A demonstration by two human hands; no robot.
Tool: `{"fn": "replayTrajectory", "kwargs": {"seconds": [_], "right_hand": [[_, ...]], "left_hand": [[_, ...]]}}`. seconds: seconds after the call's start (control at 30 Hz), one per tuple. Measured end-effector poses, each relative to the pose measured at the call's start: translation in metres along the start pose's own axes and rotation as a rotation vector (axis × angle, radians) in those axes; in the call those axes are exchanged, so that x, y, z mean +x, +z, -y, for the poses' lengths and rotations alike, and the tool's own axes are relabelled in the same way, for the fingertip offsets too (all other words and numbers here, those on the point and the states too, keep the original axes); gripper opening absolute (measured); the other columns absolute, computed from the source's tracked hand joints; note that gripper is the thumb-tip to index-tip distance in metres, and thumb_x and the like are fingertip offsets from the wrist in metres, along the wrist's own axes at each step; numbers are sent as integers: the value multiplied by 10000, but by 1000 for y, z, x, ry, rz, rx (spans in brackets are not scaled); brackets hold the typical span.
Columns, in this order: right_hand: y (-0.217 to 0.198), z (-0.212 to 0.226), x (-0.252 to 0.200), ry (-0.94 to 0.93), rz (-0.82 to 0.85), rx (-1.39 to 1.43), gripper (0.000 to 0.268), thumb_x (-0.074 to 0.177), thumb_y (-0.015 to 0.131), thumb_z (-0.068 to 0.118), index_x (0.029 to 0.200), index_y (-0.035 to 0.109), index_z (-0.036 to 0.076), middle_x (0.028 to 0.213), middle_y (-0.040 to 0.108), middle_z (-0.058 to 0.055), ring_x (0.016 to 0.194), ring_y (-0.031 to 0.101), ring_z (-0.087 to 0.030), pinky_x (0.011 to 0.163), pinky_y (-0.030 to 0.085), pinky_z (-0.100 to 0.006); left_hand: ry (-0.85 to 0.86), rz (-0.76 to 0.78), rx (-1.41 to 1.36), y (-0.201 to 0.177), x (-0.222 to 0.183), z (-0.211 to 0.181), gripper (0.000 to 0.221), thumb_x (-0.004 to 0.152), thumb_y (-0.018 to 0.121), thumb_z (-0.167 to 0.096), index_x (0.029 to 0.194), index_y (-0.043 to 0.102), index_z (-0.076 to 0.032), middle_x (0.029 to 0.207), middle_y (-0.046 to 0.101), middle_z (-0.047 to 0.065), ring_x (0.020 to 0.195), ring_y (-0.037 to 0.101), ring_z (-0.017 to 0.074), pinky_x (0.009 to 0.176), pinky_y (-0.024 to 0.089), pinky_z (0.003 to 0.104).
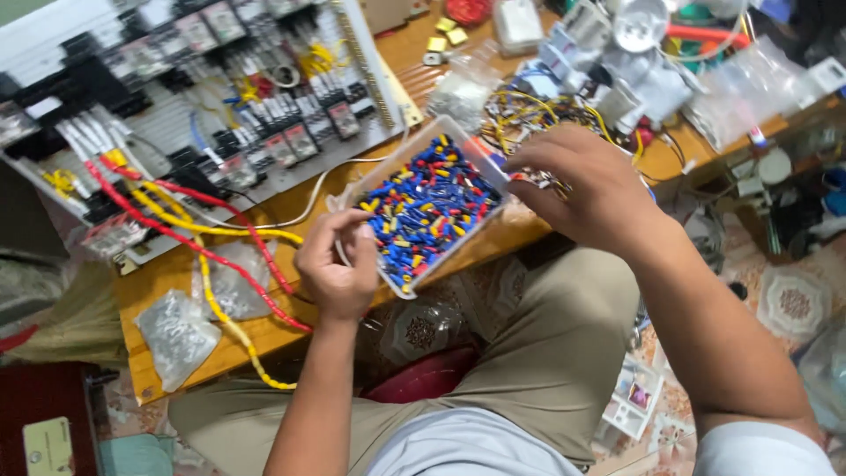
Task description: Attaching electrical connectors to the ends of wires at a workbench
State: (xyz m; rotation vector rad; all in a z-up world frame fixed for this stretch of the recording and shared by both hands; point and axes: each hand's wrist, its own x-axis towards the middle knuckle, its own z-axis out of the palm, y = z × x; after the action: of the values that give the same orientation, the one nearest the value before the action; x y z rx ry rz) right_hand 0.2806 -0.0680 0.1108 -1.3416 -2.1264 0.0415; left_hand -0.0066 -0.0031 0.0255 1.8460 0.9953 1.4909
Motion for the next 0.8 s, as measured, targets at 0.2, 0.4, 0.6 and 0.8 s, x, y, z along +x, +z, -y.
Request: {"fn": "replayTrajectory", "kwargs": {"seconds": [0.2,0.4,0.6,0.8], "right_hand": [[56,-26,61,-14,311,-630,123,902,663,288,893,778,245,1239,669,-109,901,643,-321,683,473,-401],[68,-35,71,51,549,-670,187,859,743,322,1005,829,243,1244,674,-116,976,662,-325,653,531,-373],[75,-36,73,208,695,-558,234,858,797,197,1075,776,111,1181,669,-164,1022,697,-404,695,615,-443],[72,-31,78,172,752,-589,202,986,615,168,1038,801,109,1081,700,-167,863,755,-339,679,625,-380]], "left_hand": [[37,-75,7,-1,4,8,127,836,684,-75,906,787,-101,618,607,16,490,520,140,505,468,273],[38,-74,-44,-4,6,6,137,873,652,-54,925,775,-85,643,627,46,518,605,182,496,504,280],[47,-54,-70,-7,6,5,138,888,639,-44,939,766,-65,665,644,68,538,636,201,482,521,295],[52,-53,-80,-7,6,9,133,900,638,-51,935,766,-64,663,640,85,562,651,231,477,514,305]]}}
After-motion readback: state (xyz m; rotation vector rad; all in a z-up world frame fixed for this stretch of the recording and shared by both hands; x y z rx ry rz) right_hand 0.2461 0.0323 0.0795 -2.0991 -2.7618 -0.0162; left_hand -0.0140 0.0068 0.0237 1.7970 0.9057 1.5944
